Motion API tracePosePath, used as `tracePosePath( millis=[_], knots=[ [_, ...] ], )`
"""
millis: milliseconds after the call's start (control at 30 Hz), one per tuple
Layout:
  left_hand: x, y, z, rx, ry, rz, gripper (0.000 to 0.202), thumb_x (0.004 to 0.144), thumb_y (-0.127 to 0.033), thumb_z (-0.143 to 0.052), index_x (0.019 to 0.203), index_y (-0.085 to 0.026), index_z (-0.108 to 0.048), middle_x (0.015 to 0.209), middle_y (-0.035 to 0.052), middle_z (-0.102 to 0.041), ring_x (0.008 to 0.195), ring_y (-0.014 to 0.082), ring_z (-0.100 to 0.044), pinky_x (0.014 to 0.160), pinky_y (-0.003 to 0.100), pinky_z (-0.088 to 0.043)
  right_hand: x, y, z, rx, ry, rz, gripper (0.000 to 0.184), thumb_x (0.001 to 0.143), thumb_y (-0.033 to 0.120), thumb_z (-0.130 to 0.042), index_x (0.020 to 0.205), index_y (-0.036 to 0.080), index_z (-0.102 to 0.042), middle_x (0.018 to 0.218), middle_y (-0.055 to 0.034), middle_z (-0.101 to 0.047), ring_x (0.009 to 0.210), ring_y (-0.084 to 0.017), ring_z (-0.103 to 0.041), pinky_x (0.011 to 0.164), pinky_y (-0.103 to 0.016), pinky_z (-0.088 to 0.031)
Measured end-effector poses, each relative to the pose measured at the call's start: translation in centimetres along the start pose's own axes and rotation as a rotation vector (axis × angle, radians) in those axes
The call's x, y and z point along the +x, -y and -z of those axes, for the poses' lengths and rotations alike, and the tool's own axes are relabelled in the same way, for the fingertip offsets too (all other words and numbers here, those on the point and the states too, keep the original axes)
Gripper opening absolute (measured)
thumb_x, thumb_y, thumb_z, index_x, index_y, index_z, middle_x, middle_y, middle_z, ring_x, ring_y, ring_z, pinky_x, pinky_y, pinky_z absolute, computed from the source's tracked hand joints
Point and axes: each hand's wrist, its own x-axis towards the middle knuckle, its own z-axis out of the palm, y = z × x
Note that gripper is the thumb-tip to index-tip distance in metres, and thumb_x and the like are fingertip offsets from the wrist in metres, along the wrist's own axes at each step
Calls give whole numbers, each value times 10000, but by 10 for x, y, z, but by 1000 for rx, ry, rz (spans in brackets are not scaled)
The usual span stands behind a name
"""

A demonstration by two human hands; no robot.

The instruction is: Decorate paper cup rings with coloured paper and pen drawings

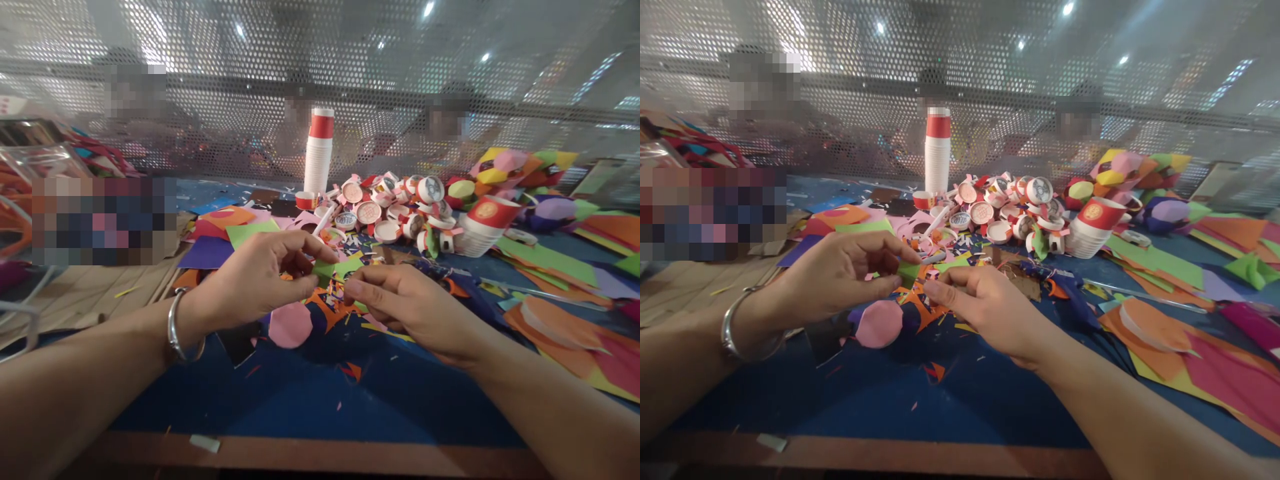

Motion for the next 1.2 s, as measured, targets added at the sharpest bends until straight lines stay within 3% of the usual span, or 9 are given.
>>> tracePosePath(
  millis=[300, 733, 1067, 1200],
  knots=[
    [0, -4, -1, -12, 15, -2, 267, 794, -100, -663, 1045, -161, -728, 904, 21, -732, 779, 121, -674, 654, 223, -512, -1, 1, 0, 10, 8, -35, 508, 912, 647, -655, 728, 203, -490, 577, 105, -233, 480, -54, -171, 439, -246, -112],
    [0, -3, -1, -47, 54, 29, 263, 811, -160, -668, 1070, -145, -711, 867, 34, -720, 739, 134, -663, 616, 250, -491, -4, 2, 0, 22, 1, -25, 492, 914, 639, -657, 752, 192, -532, 572, 104, -242, 487, -57, -188, 431, -242, -107],
    [2, 0, 0, -147, 65, -90, 272, 822, -103, -701, 1073, -163, -614, 986, 9, -661, 796, 104, -661, 696, 238, -543, -3, 2, 0, 34, -1, -27, 505, 907, 639, -666, 732, 192, -511, 580, 103, -249, 491, -52, -185, 427, -226, -113],
    [3, 0, 1, -155, 73, -87, 249, 816, -109, -714, 1022, -169, -588, 947, 0, -648, 773, 105, -651, 677, 238, -536, -3, 2, 0, 30, -8, -26, 502, 900, 642, -673, 740, 191, -521, 572, 107, -250, 483, -49, -183, 418, -220, -109]
  ],
)
